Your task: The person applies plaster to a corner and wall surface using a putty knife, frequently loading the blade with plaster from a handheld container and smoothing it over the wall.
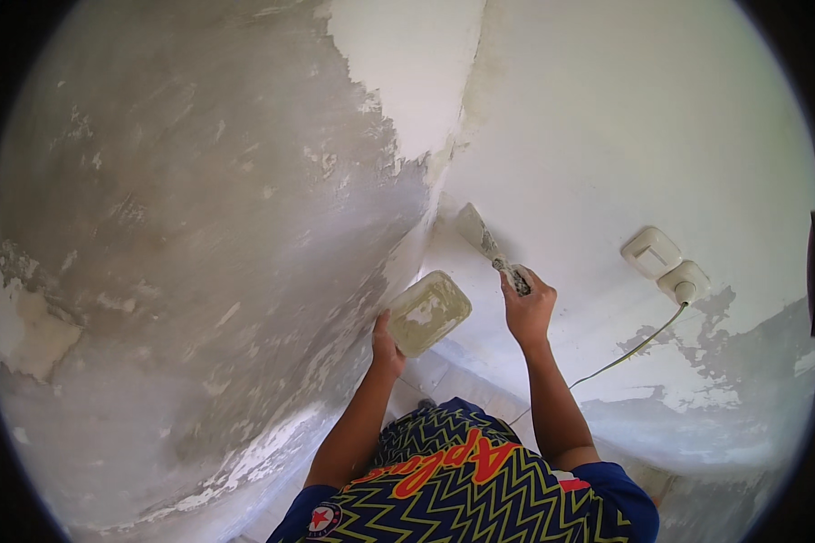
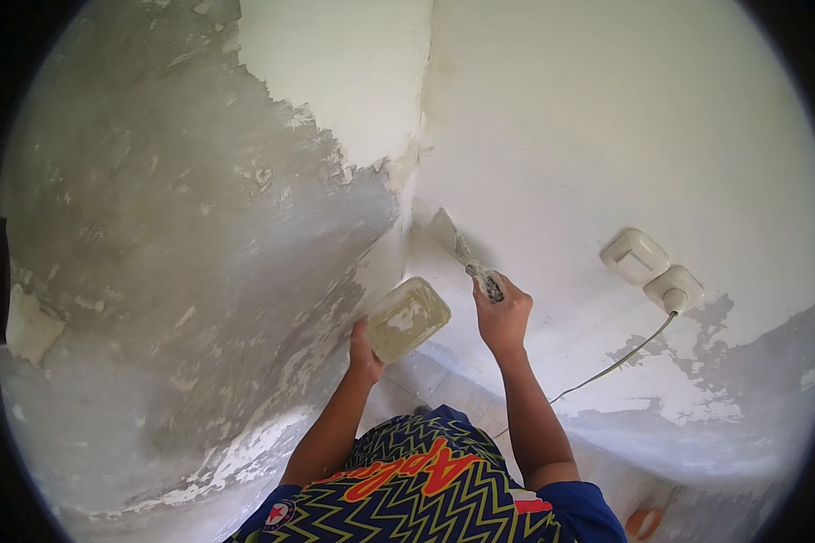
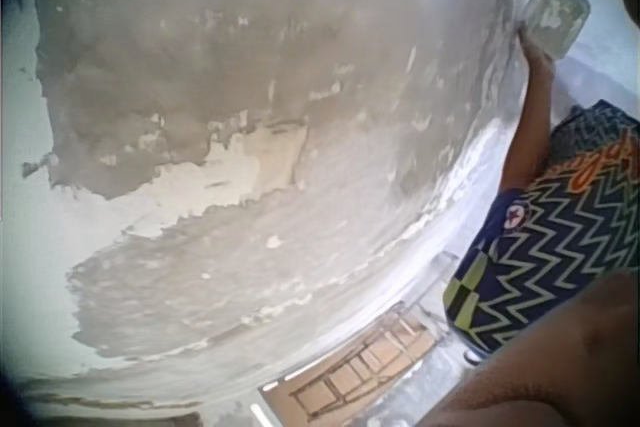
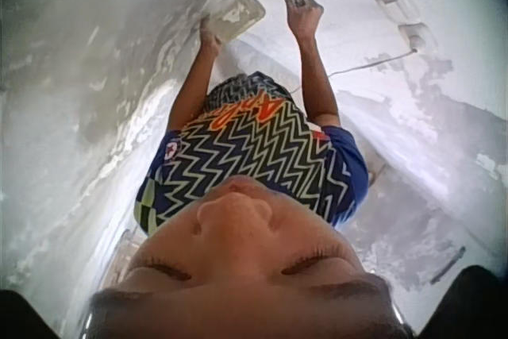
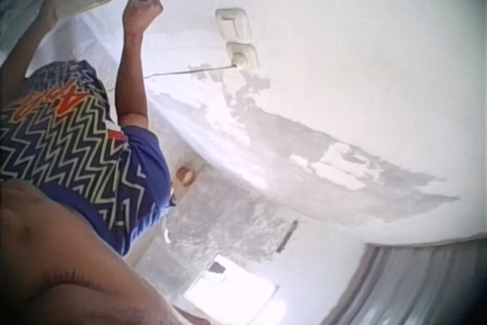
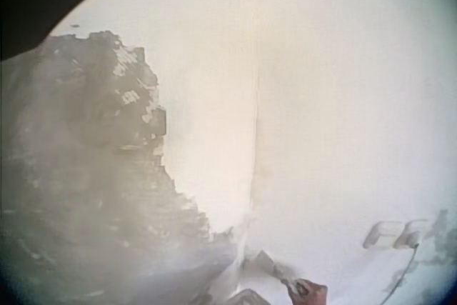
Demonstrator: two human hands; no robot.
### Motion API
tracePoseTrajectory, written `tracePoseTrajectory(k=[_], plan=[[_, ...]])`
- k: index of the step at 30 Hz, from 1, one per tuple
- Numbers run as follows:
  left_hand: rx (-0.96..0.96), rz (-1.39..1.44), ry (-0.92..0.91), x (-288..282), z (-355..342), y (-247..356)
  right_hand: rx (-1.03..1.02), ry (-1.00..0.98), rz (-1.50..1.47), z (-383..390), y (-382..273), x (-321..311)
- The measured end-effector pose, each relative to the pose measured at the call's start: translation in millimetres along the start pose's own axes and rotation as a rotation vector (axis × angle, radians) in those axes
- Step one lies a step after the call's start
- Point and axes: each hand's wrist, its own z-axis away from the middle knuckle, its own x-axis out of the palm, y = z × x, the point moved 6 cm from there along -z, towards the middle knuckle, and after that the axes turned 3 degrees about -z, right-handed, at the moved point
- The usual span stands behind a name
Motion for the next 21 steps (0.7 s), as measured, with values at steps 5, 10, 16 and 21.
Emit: tracePoseTrajectory(k=[5, 10, 16, 21], plan=[[-0.014, 0.011, -0.021, -3, 1, 2, -0.092, -0.095, -0.031, -19, -9, 13], [-0.026, -0.001, -0.024, 9, 1, 5, -0.058, -0.106, -0.049, -37, -6, 25], [-0.026, -0.064, -0.015, 11, 10, 15, -0.097, -0.098, -0.013, -36, -16, 12], [-0.012, -0.068, -0.018, 19, 17, 20, -0.053, -0.141, -0.05, -34, -16, 11]])
